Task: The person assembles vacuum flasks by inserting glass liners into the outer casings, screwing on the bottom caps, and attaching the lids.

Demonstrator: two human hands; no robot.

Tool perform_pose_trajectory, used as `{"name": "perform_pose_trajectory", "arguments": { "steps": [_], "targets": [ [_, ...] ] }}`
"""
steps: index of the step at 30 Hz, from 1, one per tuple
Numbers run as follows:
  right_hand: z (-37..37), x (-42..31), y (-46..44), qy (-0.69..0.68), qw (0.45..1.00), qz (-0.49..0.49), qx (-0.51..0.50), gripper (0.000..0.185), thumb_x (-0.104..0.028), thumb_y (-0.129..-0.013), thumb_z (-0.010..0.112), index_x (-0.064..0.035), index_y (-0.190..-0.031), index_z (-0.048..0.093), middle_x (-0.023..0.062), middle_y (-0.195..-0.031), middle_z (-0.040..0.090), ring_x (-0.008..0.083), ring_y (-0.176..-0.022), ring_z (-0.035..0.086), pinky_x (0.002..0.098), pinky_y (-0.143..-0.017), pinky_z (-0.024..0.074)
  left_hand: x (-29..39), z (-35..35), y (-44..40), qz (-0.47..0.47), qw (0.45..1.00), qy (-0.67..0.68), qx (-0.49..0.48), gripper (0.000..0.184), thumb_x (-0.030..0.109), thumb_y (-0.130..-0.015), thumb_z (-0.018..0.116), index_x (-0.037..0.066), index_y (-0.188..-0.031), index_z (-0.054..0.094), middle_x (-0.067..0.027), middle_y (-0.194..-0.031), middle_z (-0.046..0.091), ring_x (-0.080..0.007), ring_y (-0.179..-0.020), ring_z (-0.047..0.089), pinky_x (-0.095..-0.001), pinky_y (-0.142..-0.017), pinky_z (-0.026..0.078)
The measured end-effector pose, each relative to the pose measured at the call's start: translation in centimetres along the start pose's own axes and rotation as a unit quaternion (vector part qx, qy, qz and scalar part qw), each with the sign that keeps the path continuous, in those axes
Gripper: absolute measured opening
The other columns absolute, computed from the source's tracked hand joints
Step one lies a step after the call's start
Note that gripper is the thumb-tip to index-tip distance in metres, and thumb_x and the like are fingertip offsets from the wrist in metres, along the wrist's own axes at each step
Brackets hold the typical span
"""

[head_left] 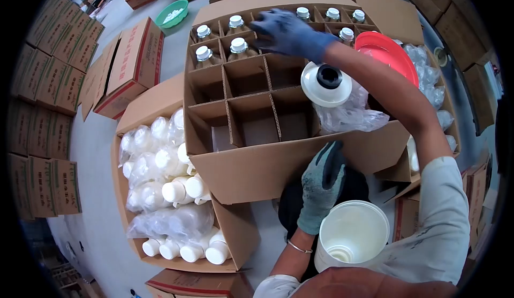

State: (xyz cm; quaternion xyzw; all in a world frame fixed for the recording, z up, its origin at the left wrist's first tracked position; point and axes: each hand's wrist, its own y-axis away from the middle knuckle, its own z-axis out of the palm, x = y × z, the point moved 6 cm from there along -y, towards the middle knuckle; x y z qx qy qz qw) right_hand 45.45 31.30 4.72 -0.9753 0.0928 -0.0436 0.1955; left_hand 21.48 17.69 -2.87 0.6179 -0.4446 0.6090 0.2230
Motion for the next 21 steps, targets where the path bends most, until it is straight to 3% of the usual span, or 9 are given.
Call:
{"name": "perform_pose_trajectory", "arguments": {
  "steps": [2,5,8,11,14,16,18,19,21],
  "targets": [
    [6.9,1.1,-5.9,-0.062,0.992,0.05,-0.102,0.051,-0.047,-0.086,0.06,-0.0088,-0.12,0.06,0.0212,-0.115,0.06,0.0382,-0.109,0.057,0.0475,-0.093,0.0473,-0.2,0.1,-0.1,0.005,1.0,0.016,-0.003,0.035,0.0,-0.086,0.06,-0.002,-0.12,0.059,-0.0179,-0.117,0.064,-0.0316,-0.109,0.062,-0.0361,-0.095,0.047],
    [14.1,0.4,-8.2,-0.024,0.988,0.095,-0.117,0.051,-0.043,-0.083,0.063,-0.0093,-0.121,0.059,0.0219,-0.114,0.061,0.0376,-0.108,0.059,0.0471,-0.093,0.0483,0.0,-0.6,0.0,0.004,1.0,0.02,0.009,0.036,-0.003,-0.084,0.059,-0.003,-0.121,0.059,-0.0183,-0.118,0.064,-0.0319,-0.11,0.061,-0.0367,-0.096,0.047],
    [15.2,-0.5,-7.7,-0.037,0.983,0.147,-0.101,0.052,-0.038,-0.076,0.069,-0.0114,-0.119,0.059,0.0222,-0.115,0.059,0.038,-0.107,0.06,0.0477,-0.089,0.0497,-0.4,-1.1,0.5,-0.005,0.999,0.007,0.044,0.037,-0.004,-0.084,0.058,-0.003,-0.121,0.059,-0.0184,-0.119,0.064,-0.0313,-0.111,0.061,-0.0368,-0.097,0.046],
    [11.8,0.1,-7.1,-0.066,0.985,0.14,-0.077,0.05,-0.036,-0.074,0.07,-0.0143,-0.118,0.06,0.0211,-0.115,0.057,0.0382,-0.105,0.06,0.0485,-0.087,0.0499,-0.1,-1.1,0.2,0.006,0.998,0.045,0.04,0.036,-0.001,-0.088,0.057,-0.003,-0.124,0.057,-0.0176,-0.12,0.063,-0.0287,-0.113,0.061,-0.0368,-0.098,0.045],
    [3.4,-1.0,-4.2,0.032,0.986,0.009,0.161,0.046,-0.033,-0.074,0.071,-0.013,-0.114,0.06,0.0182,-0.101,0.056,0.0367,-0.092,0.06,0.0461,-0.081,0.0498,0.3,-1.4,0.1,-0.052,0.984,0.143,0.093,0.034,0.006,-0.094,0.054,-0.002,-0.127,0.056,-0.0159,-0.122,0.062,-0.0279,-0.115,0.059,-0.0367,-0.1,0.045],
    [-4.5,-1.4,-0.1,-0.012,0.97,-0.023,0.242,0.04,-0.028,-0.075,0.071,-0.0124,-0.111,0.06,0.017,-0.101,0.055,0.0361,-0.091,0.058,0.0453,-0.079,0.0486,-1.5,-1.2,0.2,-0.034,0.961,0.254,0.105,0.044,0.012,-0.098,0.051,0.003,-0.14,0.041,-0.0142,-0.135,0.052,-0.0292,-0.118,0.056,-0.0393,-0.102,0.044],
    [-11.8,-2.7,4.9,-0.097,0.963,-0.048,0.246,0.037,-0.021,-0.076,0.071,-0.0113,-0.11,0.059,0.0151,-0.099,0.054,0.0355,-0.09,0.057,0.0449,-0.077,0.0472,-2.1,-1.3,-0.6,-0.035,0.913,0.386,0.13,0.049,0.017,-0.1,0.049,0.006,-0.145,0.033,-0.0132,-0.142,0.044,-0.0312,-0.121,0.053,-0.0425,-0.102,0.045],
    [-14.1,-3.5,7.8,-0.138,0.96,-0.037,0.241,0.038,-0.02,-0.075,0.071,-0.0104,-0.11,0.059,0.0148,-0.099,0.055,0.0355,-0.092,0.056,0.0441,-0.078,0.0464,-2.0,-1.4,-1.1,0.003,0.91,0.401,0.107,0.057,0.031,-0.101,0.047,0.012,-0.149,0.024,-0.0114,-0.149,0.034,-0.0322,-0.128,0.046,-0.048,-0.102,0.046],
    [-16.9,-5.3,13.9,-0.186,0.956,-0.016,0.228,0.039,-0.019,-0.075,0.073,-0.0088,-0.11,0.059,0.0143,-0.102,0.056,0.0355,-0.096,0.054,0.0426,-0.08,0.0454,-1.2,-1.5,-1.0,-0.024,0.886,0.455,0.09,0.059,0.04,-0.1,0.045,0.014,-0.149,0.025,-0.0106,-0.149,0.032,-0.0329,-0.131,0.041,-0.0504,-0.103,0.044]
  ]
}}
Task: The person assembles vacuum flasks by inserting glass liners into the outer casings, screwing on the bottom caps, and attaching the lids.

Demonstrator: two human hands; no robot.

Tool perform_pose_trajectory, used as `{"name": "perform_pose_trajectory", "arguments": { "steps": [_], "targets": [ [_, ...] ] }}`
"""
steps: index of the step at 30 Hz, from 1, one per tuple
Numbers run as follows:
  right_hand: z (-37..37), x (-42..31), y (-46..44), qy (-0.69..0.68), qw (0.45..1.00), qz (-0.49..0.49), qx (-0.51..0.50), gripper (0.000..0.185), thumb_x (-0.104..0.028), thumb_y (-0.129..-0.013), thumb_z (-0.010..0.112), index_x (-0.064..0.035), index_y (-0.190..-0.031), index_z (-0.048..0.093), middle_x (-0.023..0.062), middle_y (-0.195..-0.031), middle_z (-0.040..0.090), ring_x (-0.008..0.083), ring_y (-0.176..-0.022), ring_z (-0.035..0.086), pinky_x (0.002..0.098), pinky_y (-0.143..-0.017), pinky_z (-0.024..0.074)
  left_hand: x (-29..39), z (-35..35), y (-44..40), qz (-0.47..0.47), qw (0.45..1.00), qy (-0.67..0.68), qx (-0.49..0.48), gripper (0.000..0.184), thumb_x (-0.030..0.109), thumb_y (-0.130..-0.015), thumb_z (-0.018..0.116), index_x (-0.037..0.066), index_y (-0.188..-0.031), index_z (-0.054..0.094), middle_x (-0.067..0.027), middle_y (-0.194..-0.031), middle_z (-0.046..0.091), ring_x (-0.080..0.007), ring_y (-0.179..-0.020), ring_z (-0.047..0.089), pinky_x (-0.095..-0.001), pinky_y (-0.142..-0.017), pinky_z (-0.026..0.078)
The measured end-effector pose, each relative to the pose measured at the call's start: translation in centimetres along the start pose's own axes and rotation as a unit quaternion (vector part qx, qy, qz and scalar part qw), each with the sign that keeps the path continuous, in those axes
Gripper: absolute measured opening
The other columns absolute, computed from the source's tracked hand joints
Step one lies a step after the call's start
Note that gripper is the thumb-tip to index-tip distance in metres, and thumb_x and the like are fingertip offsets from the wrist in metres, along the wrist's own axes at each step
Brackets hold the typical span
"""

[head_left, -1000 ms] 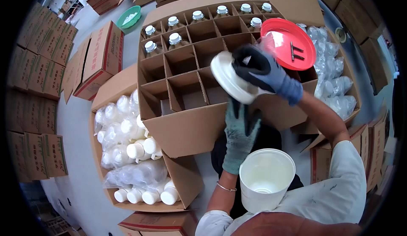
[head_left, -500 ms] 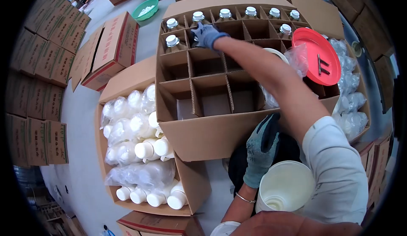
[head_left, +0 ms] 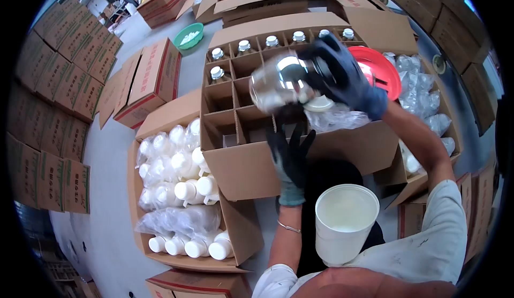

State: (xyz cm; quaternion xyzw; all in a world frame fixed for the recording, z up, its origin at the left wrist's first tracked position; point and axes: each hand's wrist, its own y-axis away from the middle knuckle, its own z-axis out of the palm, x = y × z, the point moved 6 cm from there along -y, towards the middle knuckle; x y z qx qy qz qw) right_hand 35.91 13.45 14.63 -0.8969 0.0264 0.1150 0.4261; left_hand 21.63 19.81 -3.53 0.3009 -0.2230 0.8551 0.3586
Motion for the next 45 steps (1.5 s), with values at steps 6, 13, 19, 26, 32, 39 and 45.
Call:
{"name": "perform_pose_trajectory", "arguments": {
  "steps": [6,13,19,26,32,39,45],
  "targets": [
    [-4.8,-7.6,13.5,-0.021,0.999,0.05,0.005,0.056,-0.02,-0.073,0.076,-0.0106,-0.125,0.057,0.0162,-0.118,0.051,0.0368,-0.109,0.05,0.0455,-0.092,0.0422,-0.3,-1.5,1.8,-0.151,0.974,0.169,-0.022,0.061,0.037,-0.095,0.055,0.008,-0.144,0.032,-0.0119,-0.141,0.04,-0.0305,-0.129,0.042,-0.048,-0.109,0.034],
    [-7.2,-10.3,21.8,-0.284,0.936,0.191,-0.075,0.055,-0.022,-0.078,0.073,-0.0053,-0.128,0.054,0.0158,-0.126,0.05,0.034,-0.117,0.048,0.0427,-0.101,0.0378,9.0,5.6,5.4,0.006,0.922,-0.356,-0.149,0.081,0.04,-0.082,0.07,0.002,-0.143,0.035,-0.0115,-0.141,0.043,-0.0245,-0.129,0.043,-0.0373,-0.11,0.033],
    [-9.7,-18.7,34.5,-0.196,0.934,0.257,-0.149,0.073,-0.033,-0.078,0.074,-0.0025,-0.137,0.043,0.0199,-0.135,0.045,0.0373,-0.128,0.041,0.0465,-0.108,0.0332,10.4,2.1,17.6,-0.032,0.843,-0.525,-0.112,0.086,0.046,-0.078,0.071,0.001,-0.143,0.037,-0.0141,-0.142,0.042,-0.0275,-0.132,0.041,-0.0386,-0.111,0.031],
    [-8.8,-23.5,35.1,-0.334,0.858,0.363,-0.145,0.089,-0.033,-0.069,0.083,-0.0014,-0.14,0.039,0.0217,-0.135,0.044,0.0383,-0.126,0.041,0.0453,-0.108,0.0327,8.3,-5.2,28.6,-0.167,0.897,-0.408,0.019,0.044,0.024,-0.092,0.057,0.0,-0.128,0.049,-0.0119,-0.126,0.055,-0.0221,-0.113,0.054,-0.0362,-0.1,0.043],
    [-10.3,-22.4,27.3,-0.29,0.93,0.217,-0.057,0.072,-0.027,-0.07,0.081,-0.0067,-0.133,0.051,0.0169,-0.129,0.047,0.034,-0.119,0.046,0.0427,-0.1,0.0411,8.5,-8.3,29.6,-0.072,0.782,-0.614,-0.082,0.061,0.01,-0.087,0.067,0.003,-0.141,0.039,-0.0142,-0.139,0.048,-0.0242,-0.127,0.047,-0.0377,-0.106,0.038],
    [-13.6,-24.2,28.5,-0.092,0.993,-0.042,-0.058,0.061,-0.033,-0.07,0.08,-0.0102,-0.122,0.06,0.0181,-0.125,0.053,0.0384,-0.116,0.051,0.0534,-0.092,0.0441,7.3,-15.8,30.3,-0.259,0.918,-0.293,0.067,0.063,0.016,-0.086,0.069,0.002,-0.139,0.037,-0.0136,-0.136,0.049,-0.0253,-0.123,0.05,-0.0402,-0.103,0.042],
    [-11.0,-19.7,31.6,-0.279,0.912,0.248,-0.171,0.076,-0.034,-0.071,0.079,-0.0033,-0.133,0.048,0.0213,-0.136,0.046,0.0353,-0.129,0.042,0.0445,-0.106,0.0352,8.1,-12.8,28.0,-0.079,0.795,-0.593,-0.1,0.064,0.016,-0.084,0.071,0.003,-0.138,0.039,-0.0132,-0.136,0.05,-0.0239,-0.122,0.051,-0.0385,-0.104,0.041]
  ]
}}
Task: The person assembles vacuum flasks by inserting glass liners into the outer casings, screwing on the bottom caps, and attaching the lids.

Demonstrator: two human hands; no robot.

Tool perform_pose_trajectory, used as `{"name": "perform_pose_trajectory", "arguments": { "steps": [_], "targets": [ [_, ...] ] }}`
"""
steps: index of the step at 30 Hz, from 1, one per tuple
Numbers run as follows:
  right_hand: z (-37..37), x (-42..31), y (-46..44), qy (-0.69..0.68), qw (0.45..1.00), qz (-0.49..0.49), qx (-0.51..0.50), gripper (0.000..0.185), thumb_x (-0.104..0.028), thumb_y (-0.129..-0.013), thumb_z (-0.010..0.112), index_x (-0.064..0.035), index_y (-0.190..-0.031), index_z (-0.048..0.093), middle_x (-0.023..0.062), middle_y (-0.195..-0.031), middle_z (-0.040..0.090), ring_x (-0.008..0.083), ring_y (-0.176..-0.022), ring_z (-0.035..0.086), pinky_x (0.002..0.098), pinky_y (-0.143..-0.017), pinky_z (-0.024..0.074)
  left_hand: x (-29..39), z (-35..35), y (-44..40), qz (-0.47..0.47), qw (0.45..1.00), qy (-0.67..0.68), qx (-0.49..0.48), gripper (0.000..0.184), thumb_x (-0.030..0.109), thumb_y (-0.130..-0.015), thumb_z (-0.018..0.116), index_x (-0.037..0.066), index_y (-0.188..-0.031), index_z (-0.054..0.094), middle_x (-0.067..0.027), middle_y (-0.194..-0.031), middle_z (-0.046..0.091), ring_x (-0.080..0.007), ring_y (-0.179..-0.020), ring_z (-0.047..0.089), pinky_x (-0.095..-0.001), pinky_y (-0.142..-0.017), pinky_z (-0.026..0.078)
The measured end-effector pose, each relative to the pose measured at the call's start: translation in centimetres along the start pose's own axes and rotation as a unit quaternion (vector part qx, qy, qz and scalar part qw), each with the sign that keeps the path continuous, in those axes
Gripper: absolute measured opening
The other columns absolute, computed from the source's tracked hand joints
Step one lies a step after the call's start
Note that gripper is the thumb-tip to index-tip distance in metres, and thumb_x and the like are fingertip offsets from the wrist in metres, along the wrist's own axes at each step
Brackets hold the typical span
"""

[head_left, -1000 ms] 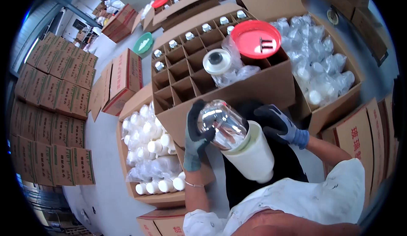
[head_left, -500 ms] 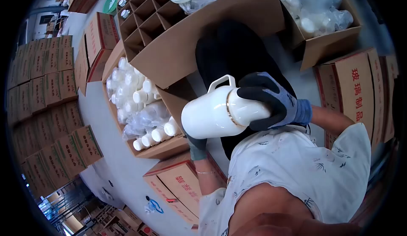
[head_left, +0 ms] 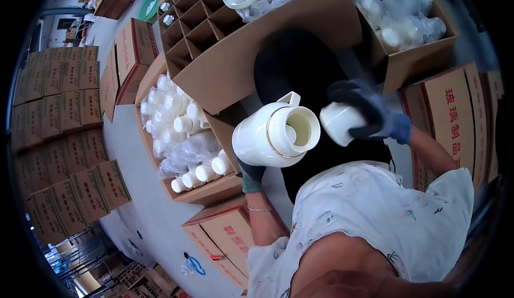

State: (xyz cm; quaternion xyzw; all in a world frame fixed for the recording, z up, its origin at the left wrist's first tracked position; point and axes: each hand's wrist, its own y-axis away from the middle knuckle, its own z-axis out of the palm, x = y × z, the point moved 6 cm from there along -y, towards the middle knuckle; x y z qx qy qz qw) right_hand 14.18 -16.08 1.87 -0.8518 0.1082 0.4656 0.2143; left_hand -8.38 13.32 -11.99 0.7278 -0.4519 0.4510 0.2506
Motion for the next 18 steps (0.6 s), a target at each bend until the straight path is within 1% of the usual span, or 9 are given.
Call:
{"name": "perform_pose_trajectory", "arguments": {
  "steps": [1,2,4,6,7,10,13,16,18],
  "targets": [
    [2.1,1.1,-0.4,-0.052,0.998,0.029,0.005,0.091,-0.042,-0.068,0.081,-0.0043,-0.14,0.04,0.0204,-0.145,0.035,0.0354,-0.134,0.035,0.0466,-0.11,0.0295,-0.2,0.0,-0.1,-0.015,1.0,0.013,-0.002,0.064,0.016,-0.084,0.071,0.003,-0.138,0.039,-0.0132,-0.135,0.05,-0.024,-0.122,0.051,-0.0385,-0.104,0.041],
    [3.1,0.6,-1.7,-0.122,0.992,0.002,0.032,0.095,-0.037,-0.064,0.085,-0.0044,-0.141,0.039,0.0215,-0.148,0.031,0.0373,-0.138,0.029,0.0466,-0.113,0.025,-0.6,-0.1,-0.1,-0.031,0.999,0.028,-0.007,0.064,0.016,-0.084,0.071,0.003,-0.138,0.039,-0.0133,-0.135,0.05,-0.0241,-0.122,0.051,-0.0385,-0.104,0.041],
    [3.8,-1.7,-5.6,-0.157,0.982,-0.092,0.053,0.092,-0.033,-0.065,0.085,-0.004,-0.14,0.041,0.0211,-0.145,0.036,0.037,-0.134,0.036,0.0451,-0.111,0.0299,-1.1,-0.4,0.0,-0.066,0.996,0.053,-0.016,0.063,0.016,-0.084,0.071,0.003,-0.138,0.039,-0.0134,-0.135,0.05,-0.0242,-0.121,0.051,-0.0385,-0.103,0.041],
    [4.3,-4.2,-9.5,-0.168,0.97,-0.173,-0.017,0.085,-0.03,-0.069,0.083,-0.0042,-0.139,0.043,0.018,-0.138,0.045,0.033,-0.128,0.044,0.041,-0.107,0.0365,-1.8,-0.8,0.0,-0.095,0.992,0.074,-0.021,0.063,0.016,-0.084,0.071,0.003,-0.137,0.04,-0.0134,-0.135,0.05,-0.0244,-0.121,0.051,-0.0385,-0.103,0.041],
    [4.2,-5.1,-10.9,-0.187,0.962,-0.2,-0.001,0.077,-0.03,-0.07,0.082,-0.0049,-0.134,0.048,0.0148,-0.129,0.053,0.0305,-0.12,0.053,0.04,-0.102,0.0422,-2.1,-0.9,-0.2,-0.105,0.991,0.084,-0.019,0.063,0.016,-0.084,0.071,0.002,-0.137,0.04,-0.0135,-0.135,0.05,-0.0244,-0.121,0.051,-0.0385,-0.103,0.041],
    [3.3,-6.5,-13.8,-0.233,0.95,-0.202,-0.044,0.069,-0.026,-0.069,0.082,-0.0063,-0.129,0.052,0.0131,-0.123,0.057,0.0289,-0.113,0.057,0.0382,-0.097,0.0457,-2.9,-0.3,-0.7,-0.118,0.989,0.089,-0.012,0.063,0.016,-0.084,0.071,0.002,-0.137,0.04,-0.0136,-0.134,0.051,-0.0247,-0.121,0.051,-0.0385,-0.103,0.041],
    [2.3,-7.2,-15.0,-0.159,0.965,-0.21,0.013,0.067,-0.025,-0.069,0.082,-0.0064,-0.127,0.053,0.0142,-0.121,0.058,0.0296,-0.111,0.058,0.0381,-0.095,0.0468,-3.6,1.5,-1.8,-0.116,0.99,0.084,-0.002,0.062,0.016,-0.084,0.07,0.002,-0.137,0.04,-0.0137,-0.134,0.051,-0.0249,-0.12,0.052,-0.0385,-0.102,0.041],
    [1.4,-6.3,-15.9,-0.133,0.974,-0.164,0.086,0.066,-0.026,-0.07,0.082,-0.0066,-0.127,0.054,0.0146,-0.12,0.057,0.0304,-0.11,0.058,0.0388,-0.095,0.0467,-3.9,3.4,-2.2,-0.109,0.991,0.083,0.007,0.062,0.016,-0.084,0.07,0.002,-0.136,0.041,-0.0138,-0.133,0.051,-0.0251,-0.12,0.052,-0.0385,-0.102,0.042],
    [1.3,-6.2,-16.6,-0.126,0.969,-0.153,0.149,0.063,-0.027,-0.069,0.082,-0.0053,-0.123,0.056,0.0143,-0.117,0.059,0.0304,-0.105,0.06,0.0385,-0.092,0.0482,-4.0,4.0,-2.4,-0.108,0.99,0.086,0.013,0.061,0.016,-0.084,0.07,0.002,-0.136,0.041,-0.0139,-0.133,0.051,-0.0253,-0.12,0.052,-0.0385,-0.102,0.042]
  ]
}}
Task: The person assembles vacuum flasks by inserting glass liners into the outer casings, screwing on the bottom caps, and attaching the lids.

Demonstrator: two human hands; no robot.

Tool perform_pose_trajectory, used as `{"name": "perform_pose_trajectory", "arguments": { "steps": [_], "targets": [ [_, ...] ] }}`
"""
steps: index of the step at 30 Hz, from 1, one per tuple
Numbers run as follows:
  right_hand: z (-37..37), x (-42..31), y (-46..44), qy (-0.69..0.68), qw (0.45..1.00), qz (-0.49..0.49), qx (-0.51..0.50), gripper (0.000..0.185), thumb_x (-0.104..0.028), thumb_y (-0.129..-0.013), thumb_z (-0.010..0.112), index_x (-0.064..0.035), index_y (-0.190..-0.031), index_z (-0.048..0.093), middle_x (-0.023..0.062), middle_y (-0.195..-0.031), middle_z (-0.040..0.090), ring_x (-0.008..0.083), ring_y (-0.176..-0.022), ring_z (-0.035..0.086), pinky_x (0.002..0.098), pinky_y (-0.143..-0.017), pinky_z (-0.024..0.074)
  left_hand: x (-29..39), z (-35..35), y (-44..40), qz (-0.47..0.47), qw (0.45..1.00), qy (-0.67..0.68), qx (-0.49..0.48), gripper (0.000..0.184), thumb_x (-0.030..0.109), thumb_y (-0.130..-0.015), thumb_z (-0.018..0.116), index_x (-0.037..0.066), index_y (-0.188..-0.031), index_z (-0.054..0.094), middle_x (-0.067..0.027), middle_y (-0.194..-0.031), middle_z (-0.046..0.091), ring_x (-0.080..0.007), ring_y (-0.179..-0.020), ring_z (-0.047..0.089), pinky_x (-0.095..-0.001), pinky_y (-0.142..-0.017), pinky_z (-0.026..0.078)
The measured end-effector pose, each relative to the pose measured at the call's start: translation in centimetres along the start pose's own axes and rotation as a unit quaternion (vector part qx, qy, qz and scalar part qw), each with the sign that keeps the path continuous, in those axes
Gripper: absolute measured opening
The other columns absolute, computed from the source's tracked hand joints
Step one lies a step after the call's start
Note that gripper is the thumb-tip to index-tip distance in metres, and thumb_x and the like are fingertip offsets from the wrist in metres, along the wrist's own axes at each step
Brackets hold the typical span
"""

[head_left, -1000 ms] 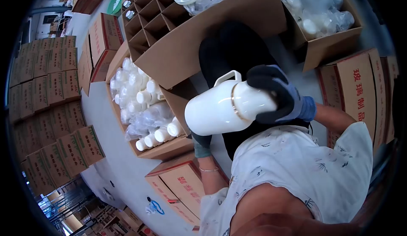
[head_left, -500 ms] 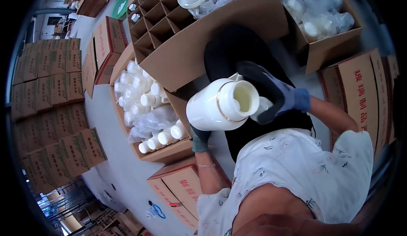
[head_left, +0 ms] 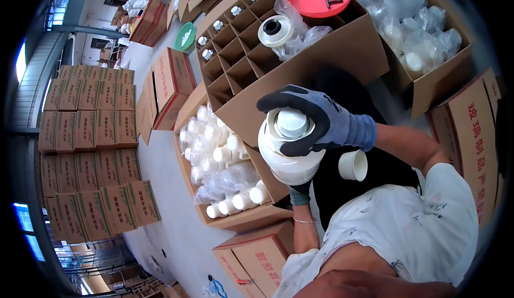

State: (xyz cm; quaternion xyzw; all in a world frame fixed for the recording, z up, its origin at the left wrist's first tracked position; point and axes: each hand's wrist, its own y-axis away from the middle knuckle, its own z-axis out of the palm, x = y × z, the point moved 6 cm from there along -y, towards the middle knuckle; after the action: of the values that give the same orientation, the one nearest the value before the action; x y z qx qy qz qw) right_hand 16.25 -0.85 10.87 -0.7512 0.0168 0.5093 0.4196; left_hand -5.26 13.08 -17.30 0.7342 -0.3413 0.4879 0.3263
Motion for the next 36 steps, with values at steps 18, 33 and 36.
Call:
{"name": "perform_pose_trajectory", "arguments": {
  "steps": [18,33,36],
  "targets": [
    [1.7,6.9,14.6,0.167,0.939,0.261,-0.151,0.108,-0.046,-0.067,0.08,0.0033,-0.145,0.025,0.0254,-0.132,0.045,0.0369,-0.121,0.048,0.0425,-0.108,0.033,-0.9,-5.1,0.8,-0.057,0.997,0.055,-0.009,0.059,0.015,-0.083,0.07,0.0,-0.134,0.043,-0.0146,-0.131,0.053,-0.0266,-0.117,0.053,-0.0385,-0.1,0.042],
    [-7.6,-0.6,11.2,0.17,0.973,0.149,0.051,0.072,-0.026,-0.064,0.084,-0.0055,-0.123,0.048,0.0175,-0.123,0.05,0.0316,-0.113,0.051,0.0395,-0.098,0.0427,-0.2,-1.7,-0.5,-0.01,0.999,0.034,0.01,0.057,0.014,-0.083,0.07,-0.001,-0.132,0.045,-0.0152,-0.129,0.054,-0.0277,-0.116,0.054,-0.0385,-0.099,0.043],
    [-4.0,-0.3,9.8,0.122,0.991,0.04,0.037,0.072,-0.022,-0.057,0.091,-0.0101,-0.11,0.043,0.0219,-0.132,0.045,0.0325,-0.117,0.05,0.0421,-0.097,0.042,0.3,-1.6,-0.7,0.003,0.999,0.033,0.008,0.056,0.014,-0.082,0.069,-0.001,-0.132,0.046,-0.0153,-0.128,0.054,-0.0279,-0.115,0.054,-0.0385,-0.098,0.043]
  ]
}}
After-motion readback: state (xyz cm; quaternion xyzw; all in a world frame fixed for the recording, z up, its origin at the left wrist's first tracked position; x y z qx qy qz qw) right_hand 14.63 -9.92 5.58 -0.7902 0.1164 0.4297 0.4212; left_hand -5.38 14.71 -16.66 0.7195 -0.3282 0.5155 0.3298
